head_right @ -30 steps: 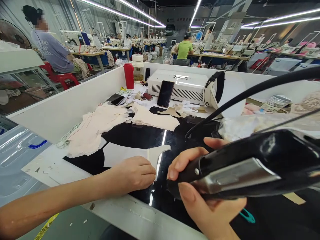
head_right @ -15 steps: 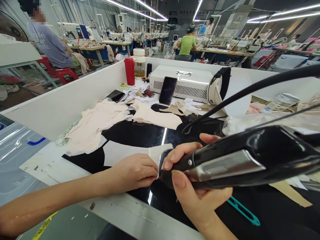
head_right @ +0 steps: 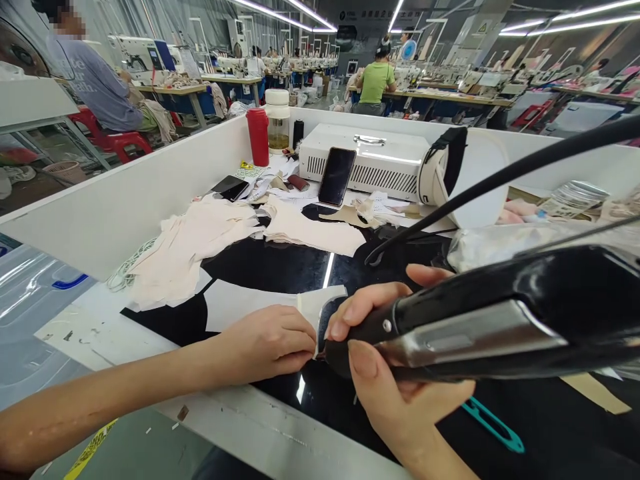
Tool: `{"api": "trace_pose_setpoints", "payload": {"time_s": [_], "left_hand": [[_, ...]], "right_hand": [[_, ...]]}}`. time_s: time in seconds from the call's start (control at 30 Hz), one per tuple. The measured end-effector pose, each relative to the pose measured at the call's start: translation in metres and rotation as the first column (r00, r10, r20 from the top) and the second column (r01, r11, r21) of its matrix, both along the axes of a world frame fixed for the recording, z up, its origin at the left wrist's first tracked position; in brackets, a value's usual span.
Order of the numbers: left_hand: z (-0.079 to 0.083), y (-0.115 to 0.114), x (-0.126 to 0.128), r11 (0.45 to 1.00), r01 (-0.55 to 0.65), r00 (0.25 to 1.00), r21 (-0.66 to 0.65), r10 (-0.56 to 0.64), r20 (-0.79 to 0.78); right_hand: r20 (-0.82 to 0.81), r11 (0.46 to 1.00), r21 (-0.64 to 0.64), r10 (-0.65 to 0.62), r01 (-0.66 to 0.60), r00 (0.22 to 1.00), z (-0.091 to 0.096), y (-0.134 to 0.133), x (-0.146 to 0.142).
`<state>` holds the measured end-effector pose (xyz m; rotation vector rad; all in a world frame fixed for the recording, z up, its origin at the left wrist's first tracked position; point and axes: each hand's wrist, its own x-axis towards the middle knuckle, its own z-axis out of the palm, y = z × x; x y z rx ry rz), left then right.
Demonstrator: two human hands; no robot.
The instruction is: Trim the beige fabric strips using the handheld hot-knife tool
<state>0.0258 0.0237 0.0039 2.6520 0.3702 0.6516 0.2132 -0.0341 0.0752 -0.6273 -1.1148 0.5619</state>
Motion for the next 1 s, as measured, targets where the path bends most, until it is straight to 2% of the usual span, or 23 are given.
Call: {"api": "trace_pose_setpoints", "payload": {"time_s": [0.2, 0.47, 0.63, 0.7, 0.8, 1.0], "left_hand": [[0.004, 0.006, 0.000, 0.999, -0.028, 1.000, 0.026, 0.029, -0.010], [0.007, 0.012, 0.007, 0.995, -0.096, 0.988, 0.036, 0.099, -0.117], [0.005, 0.008, 0.007, 0.990, -0.105, 0.993, 0.096, 0.108, -0.037], [0.003, 0.007, 0.006, 0.986, -0.096, 0.995, 0.139, 0.094, 0.025], [0.001, 0.008, 0.005, 0.979, -0.023, 0.999, 0.201, 0.013, 0.050], [0.003, 0.013, 0.004, 0.983, 0.066, 0.998, 0.169, -0.068, 0.003]], "right_hand": [[-0.010, 1.000, -0.018, 0.009, -0.010, 1.000, 0.002, -0.003, -0.001], [-0.009, 0.999, -0.042, -0.003, 0.003, 1.000, 0.001, -0.003, -0.001], [-0.002, 0.999, -0.043, 0.005, -0.006, 1.000, 0.001, -0.003, 0.000], [-0.001, 0.999, -0.039, 0.010, -0.010, 1.000, 0.001, -0.003, 0.000], [-0.001, 0.999, -0.031, 0.011, -0.011, 1.000, 0.002, -0.002, 0.000], [-0.011, 0.999, -0.045, -0.002, 0.002, 1.000, 0.003, -0.002, 0.000]]}}
